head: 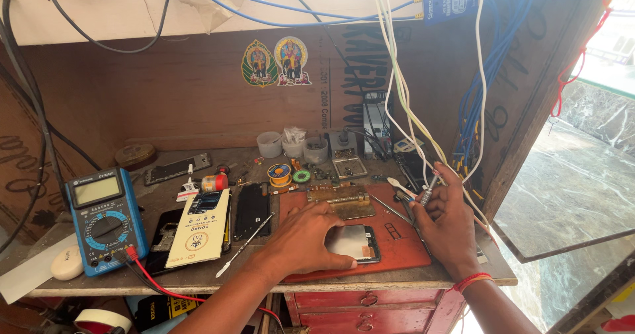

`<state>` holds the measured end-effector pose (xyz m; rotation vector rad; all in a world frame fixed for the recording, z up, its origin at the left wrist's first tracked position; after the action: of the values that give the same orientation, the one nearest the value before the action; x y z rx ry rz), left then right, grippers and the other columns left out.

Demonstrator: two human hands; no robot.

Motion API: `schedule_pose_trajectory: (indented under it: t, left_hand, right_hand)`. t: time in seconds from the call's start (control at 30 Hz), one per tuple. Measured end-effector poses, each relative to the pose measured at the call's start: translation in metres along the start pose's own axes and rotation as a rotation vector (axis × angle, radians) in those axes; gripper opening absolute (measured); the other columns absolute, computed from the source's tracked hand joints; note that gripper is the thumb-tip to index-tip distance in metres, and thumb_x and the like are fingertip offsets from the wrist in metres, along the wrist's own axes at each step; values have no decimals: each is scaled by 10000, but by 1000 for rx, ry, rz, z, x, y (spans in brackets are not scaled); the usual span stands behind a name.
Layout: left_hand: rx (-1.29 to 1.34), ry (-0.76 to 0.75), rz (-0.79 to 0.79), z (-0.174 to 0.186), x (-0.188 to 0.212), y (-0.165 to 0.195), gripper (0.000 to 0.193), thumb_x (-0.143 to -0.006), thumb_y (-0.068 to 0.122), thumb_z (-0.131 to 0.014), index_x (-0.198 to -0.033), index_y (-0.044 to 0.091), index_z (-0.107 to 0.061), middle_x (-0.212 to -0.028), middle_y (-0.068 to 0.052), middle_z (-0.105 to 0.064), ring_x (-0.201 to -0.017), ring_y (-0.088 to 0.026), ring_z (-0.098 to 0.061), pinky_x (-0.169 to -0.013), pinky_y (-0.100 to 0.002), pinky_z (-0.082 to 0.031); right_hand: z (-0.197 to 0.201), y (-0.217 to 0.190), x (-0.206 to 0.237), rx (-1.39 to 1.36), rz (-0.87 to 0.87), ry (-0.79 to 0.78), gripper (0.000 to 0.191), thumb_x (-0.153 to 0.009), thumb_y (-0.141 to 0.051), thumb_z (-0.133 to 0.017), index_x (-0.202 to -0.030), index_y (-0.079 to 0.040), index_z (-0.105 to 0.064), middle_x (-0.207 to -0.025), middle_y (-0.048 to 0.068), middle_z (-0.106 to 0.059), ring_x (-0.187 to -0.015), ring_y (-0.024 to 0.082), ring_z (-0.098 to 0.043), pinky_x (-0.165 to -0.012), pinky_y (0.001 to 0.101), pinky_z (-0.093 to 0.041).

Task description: The person works at a cluttered repair workbench, holding a screwdriver in the right hand while the left hand steadies a disassembled smartphone lying on the bench. The person repeatedly positions the screwdriver on the phone and turns it, working on the device throughout the clip.

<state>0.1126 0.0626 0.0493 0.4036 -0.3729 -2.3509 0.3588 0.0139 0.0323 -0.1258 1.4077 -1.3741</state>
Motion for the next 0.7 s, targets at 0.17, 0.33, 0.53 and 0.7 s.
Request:
schedule_pose_trajectory:
  t: [0.17,0.33,0.53,0.7]
  left_hand:
    - [37,32,-30,1,-2,-1,743,-587,515,-858,-1134,24,-749,-1089,-144,-671,-1042,-322,-659,-929,-448,-508]
    - [39,46,-57,4,-5,1,710,-597,496,-874,-1064,-23,-750,-1059,-189,-707,-996,-337,-690,-902,-424,-537]
    - [-22,-75,-12,4,-9,2,624,-643,497,-850,-1010,-1,-768,-901,-173,-755,-878,-322,-739,-875,-429,-560]
    - [-100,-74,-50,6,-12,7,666,-621,521,-877,-1055,31,-759,-902,-176,-762,-881,-333,-734,-882,-454,-533]
  right_hand:
    - [0,0,0,7,-8,0,795,-845,24,-717,-1523,-113,-326,-882,86,-660,-732,116,-691,-604,258,-555]
    - [0,0,1,-3,-11,0,802,-843,25,-718,-1528,-116,-327,-881,89,-649,-731,117,-688,-598,261,-551]
    - [1,-1,1,20,9,7,804,-843,19,-722,-1530,-116,-326,-872,82,-657,-725,116,-689,-603,264,-550]
    - [0,-1,1,6,-5,3,801,-842,17,-718,-1529,-118,-327,-879,76,-672,-735,115,-693,-607,262,-556]
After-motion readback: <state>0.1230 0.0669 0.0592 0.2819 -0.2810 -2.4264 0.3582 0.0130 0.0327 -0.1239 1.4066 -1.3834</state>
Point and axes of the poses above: each hand's wrist, its own x-axis away from the middle knuckle, its own z-axis out of the back of the hand, y = z × x, the point moved 6 cm from there along -x, towards the middle knuckle
